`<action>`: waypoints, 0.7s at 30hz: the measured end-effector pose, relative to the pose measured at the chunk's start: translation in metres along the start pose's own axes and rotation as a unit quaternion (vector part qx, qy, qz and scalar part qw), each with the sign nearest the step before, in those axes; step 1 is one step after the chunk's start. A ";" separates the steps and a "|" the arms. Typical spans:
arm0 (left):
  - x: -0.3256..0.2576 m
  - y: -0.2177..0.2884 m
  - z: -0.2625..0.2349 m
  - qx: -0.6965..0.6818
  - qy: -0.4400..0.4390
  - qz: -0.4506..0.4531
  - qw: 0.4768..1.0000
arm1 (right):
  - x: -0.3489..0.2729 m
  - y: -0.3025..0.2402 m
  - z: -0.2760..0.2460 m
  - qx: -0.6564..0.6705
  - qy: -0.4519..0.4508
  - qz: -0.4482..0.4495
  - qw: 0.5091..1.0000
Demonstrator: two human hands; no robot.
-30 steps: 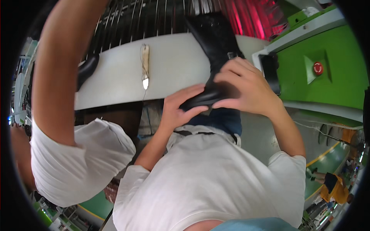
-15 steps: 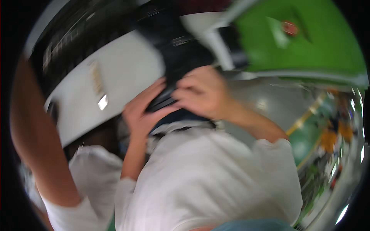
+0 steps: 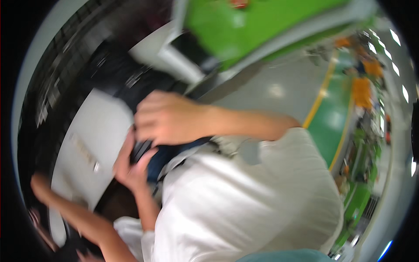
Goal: The person repeatedly rubs black boots against a rotating brush on a green machine to polish them. They handle the boots one at a time, adjusting their position to ensure the brush contacts different surfaces, then place them on a conveyor belt.
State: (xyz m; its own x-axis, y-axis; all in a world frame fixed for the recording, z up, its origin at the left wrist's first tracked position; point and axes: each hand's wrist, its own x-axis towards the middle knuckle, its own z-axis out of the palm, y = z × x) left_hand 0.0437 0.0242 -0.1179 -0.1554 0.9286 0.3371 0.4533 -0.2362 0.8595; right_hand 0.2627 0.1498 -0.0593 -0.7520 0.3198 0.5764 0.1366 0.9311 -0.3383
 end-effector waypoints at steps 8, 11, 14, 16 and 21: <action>0.006 0.008 -0.012 -0.014 0.029 0.065 0.997 | 0.020 -0.004 -0.006 0.138 -0.088 0.081 0.983; 0.009 0.010 -0.013 -0.028 0.028 0.060 0.997 | 0.032 -0.005 -0.012 0.147 -0.110 0.103 0.978; 0.008 0.012 -0.013 -0.015 0.019 0.057 0.998 | 0.039 -0.003 -0.016 0.184 -0.126 0.159 0.962; 0.008 0.012 -0.013 -0.017 0.033 0.058 0.998 | 0.041 -0.002 -0.018 0.206 -0.134 0.206 0.947; 0.009 0.008 -0.012 -0.038 0.037 0.065 0.996 | 0.041 0.006 -0.021 0.194 -0.189 0.290 0.918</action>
State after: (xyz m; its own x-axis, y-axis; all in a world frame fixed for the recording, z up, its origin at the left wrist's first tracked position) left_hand 0.0353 0.0275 -0.1039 -0.1658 0.8656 0.4725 0.4073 -0.3763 0.8322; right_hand 0.2462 0.1721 -0.0214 -0.8052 0.5899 -0.0602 0.4008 0.4667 -0.7884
